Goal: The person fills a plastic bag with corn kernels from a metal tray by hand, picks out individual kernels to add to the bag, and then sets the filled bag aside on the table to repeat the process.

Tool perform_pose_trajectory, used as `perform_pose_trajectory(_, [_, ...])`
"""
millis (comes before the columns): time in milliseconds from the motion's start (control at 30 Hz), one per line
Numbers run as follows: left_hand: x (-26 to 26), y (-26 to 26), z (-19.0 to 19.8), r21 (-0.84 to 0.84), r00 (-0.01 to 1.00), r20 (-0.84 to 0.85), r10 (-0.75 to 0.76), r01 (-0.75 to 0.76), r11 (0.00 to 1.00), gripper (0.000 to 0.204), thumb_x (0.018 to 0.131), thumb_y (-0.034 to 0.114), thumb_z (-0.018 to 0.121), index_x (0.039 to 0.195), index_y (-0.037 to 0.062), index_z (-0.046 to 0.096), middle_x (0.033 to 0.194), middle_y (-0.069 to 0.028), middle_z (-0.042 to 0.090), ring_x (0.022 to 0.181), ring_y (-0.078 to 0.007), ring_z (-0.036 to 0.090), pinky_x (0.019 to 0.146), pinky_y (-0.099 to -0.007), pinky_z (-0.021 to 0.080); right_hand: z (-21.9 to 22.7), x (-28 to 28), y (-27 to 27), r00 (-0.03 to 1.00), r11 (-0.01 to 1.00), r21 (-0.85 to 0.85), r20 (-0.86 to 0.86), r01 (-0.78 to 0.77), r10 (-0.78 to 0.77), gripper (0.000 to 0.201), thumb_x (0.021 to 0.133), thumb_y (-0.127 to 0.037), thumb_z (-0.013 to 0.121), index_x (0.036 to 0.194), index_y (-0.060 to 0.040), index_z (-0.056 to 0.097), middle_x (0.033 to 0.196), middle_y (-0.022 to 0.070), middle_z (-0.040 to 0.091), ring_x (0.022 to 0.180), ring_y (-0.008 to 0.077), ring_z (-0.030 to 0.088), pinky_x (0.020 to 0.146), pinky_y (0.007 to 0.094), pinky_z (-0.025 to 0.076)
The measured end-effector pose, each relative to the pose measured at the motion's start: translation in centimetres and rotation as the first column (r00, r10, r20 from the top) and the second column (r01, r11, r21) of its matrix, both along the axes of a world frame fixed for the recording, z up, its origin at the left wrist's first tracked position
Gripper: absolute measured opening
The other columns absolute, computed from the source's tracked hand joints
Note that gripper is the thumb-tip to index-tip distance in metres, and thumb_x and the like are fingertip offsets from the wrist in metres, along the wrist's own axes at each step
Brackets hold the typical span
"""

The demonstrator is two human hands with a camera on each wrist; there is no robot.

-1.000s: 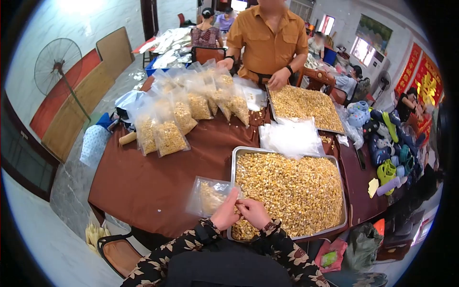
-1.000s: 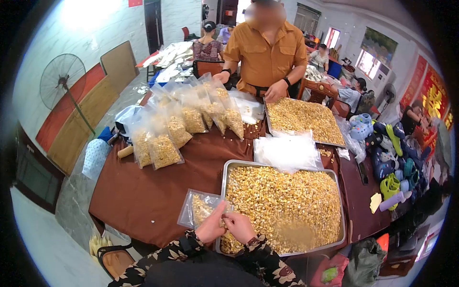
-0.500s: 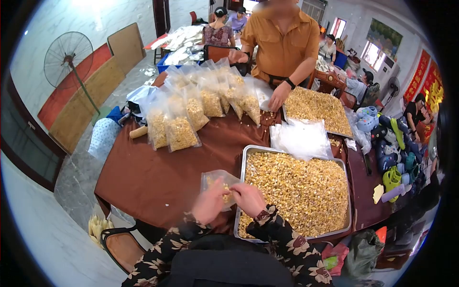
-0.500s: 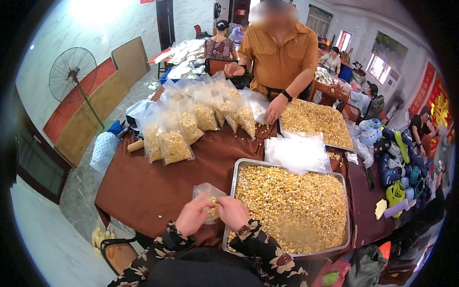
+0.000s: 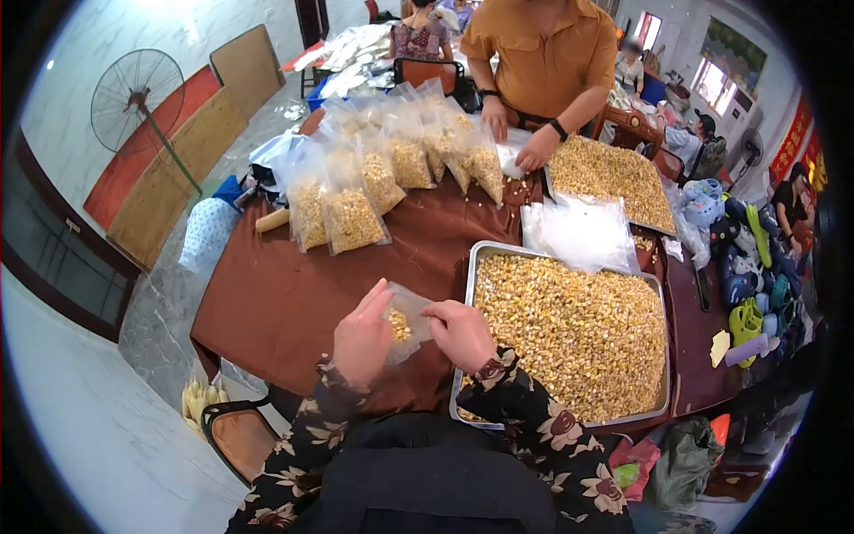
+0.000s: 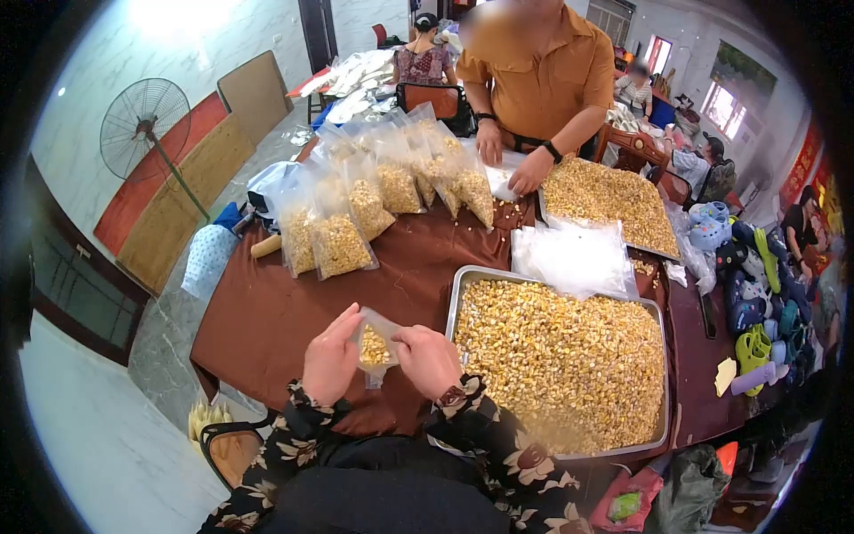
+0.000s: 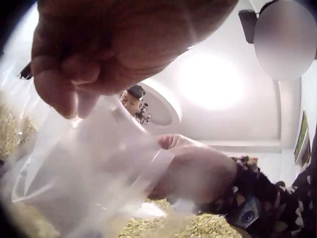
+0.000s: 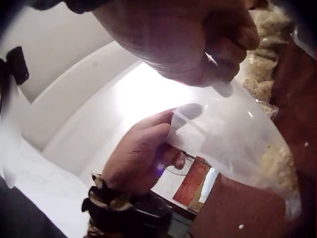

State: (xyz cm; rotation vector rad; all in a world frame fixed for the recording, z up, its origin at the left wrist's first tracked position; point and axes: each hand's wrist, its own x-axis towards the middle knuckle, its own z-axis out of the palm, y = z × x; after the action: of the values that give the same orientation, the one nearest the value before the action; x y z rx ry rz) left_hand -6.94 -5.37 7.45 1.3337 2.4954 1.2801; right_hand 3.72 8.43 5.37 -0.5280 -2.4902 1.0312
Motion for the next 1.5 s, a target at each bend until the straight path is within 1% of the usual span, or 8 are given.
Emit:
perform_pose_trajectory(333, [1.4,2.4,-4.0,0.046,0.945,0.16,-0.285,0.282,0.958,0.041,0.076,-0.005,0.045,0.116,-0.0004,0.056,0.138,-0.0219,0.04,0.101,-0.0332,0.059,0.08,-0.0329,0.047,-2.9,7.2,4.7,0.964,0.842,-0.478,0.043,0.25,-0.262,0.02,0.082,-0.013,0.06,0.099,-0.0052,0.066,0.081,0.0112,0.067,0.064,0.0251,0.063,0.062,0.0304,0.05])
perform_pose_trajectory(433, [2.9,3.4,-4.2,-0.038,0.908,0.252,-0.335,0.355,0.934,0.049,0.076,-0.006,0.044,0.124,-0.0006,0.049,0.145,-0.021,0.03,0.113,-0.0358,0.052,0.086,-0.0341,0.045,-6.1,11.3,4.5,0.951,0.988,0.127,0.286,0.083,-0.116,0.028,0.08,-0.019,0.063,0.106,-0.0097,0.064,0.098,0.0121,0.062,0.083,0.0303,0.061,0.071,0.0373,0.051])
perform_pose_trajectory(667, [6.0,5.7,-6.4,-0.041,0.774,0.407,-0.484,0.545,0.837,0.063,0.073,-0.005,0.047,0.135,-0.002,0.033,0.147,-0.0232,0.022,0.125,-0.0399,0.037,0.096,-0.0381,0.039,-5.2,14.9,0.4,0.699,0.972,0.231,0.691,0.03,-0.186,0.057,0.074,-0.025,0.071,0.124,-0.0145,0.048,0.113,0.0155,0.048,0.086,0.034,0.061,0.072,0.043,0.051])
perform_pose_trajectory(1000, [6.2,6.6,-8.0,-0.086,0.771,0.299,-0.561,0.608,0.789,0.078,0.07,0.002,0.059,0.138,-0.0025,0.022,0.148,-0.0235,0.015,0.107,-0.0425,0.05,0.085,-0.0423,0.046,-10.8,13.8,1.7,0.885,0.971,0.07,0.4,0.229,-0.238,0.021,0.077,-0.013,0.064,0.098,-0.0059,0.063,0.086,0.0166,0.056,0.081,0.034,0.059,0.071,0.039,0.048])
perform_pose_trajectory(1133, [6.4,6.4,-7.3,-0.166,0.739,0.453,-0.499,0.62,0.767,0.082,0.068,0.002,0.06,0.139,-0.0018,0.02,0.148,-0.0232,0.014,0.11,-0.0414,0.049,0.085,-0.0412,0.046,-8.6,13.6,3.4,0.943,0.96,-0.124,0.252,0.252,-0.215,0.019,0.08,-0.011,0.063,0.098,-0.0039,0.064,0.076,0.0116,0.062,0.067,0.0207,0.059,0.062,0.0307,0.048])
perform_pose_trajectory(1200, [6.7,6.5,-8.7,-0.144,0.778,0.331,-0.534,0.601,0.786,0.086,0.067,0.002,0.061,0.14,-0.0012,0.018,0.148,-0.0232,0.015,0.117,-0.0406,0.044,0.089,-0.0401,0.045,-5.9,13.0,4.1,0.925,0.702,-0.623,0.351,0.347,-0.146,0.022,0.083,-0.016,0.064,0.101,-0.0034,0.063,0.074,0.0055,0.062,0.062,0.0121,0.059,0.054,0.0255,0.048])
perform_pose_trajectory(1333, [7.0,7.0,-9.7,-0.1,0.755,0.343,-0.559,0.621,0.777,0.089,0.065,-0.001,0.062,0.141,-0.001,0.017,0.148,-0.0263,0.013,0.128,-0.0417,0.031,0.099,-0.0383,0.04,-6.0,10.8,3.3,0.979,0.516,-0.832,0.174,0.203,-0.105,0.021,0.087,-0.016,0.062,0.101,-0.0007,0.062,0.074,-0.0004,0.058,0.057,0.006,0.053,0.053,0.0211,0.046])
perform_pose_trajectory(1500, [6.6,6.9,-10.7,-0.052,0.722,0.396,-0.567,0.634,0.771,0.087,0.066,-0.004,0.06,0.141,-0.0013,0.015,0.147,-0.0292,0.01,0.127,-0.0443,0.032,0.098,-0.0388,0.04,-8.0,8.0,2.4,0.977,0.631,-0.746,0.15,0.212,-0.151,0.022,0.086,-0.017,0.062,0.101,-0.0006,0.061,0.071,0.0032,0.06,0.058,0.0105,0.056,0.054,0.0254,0.047])
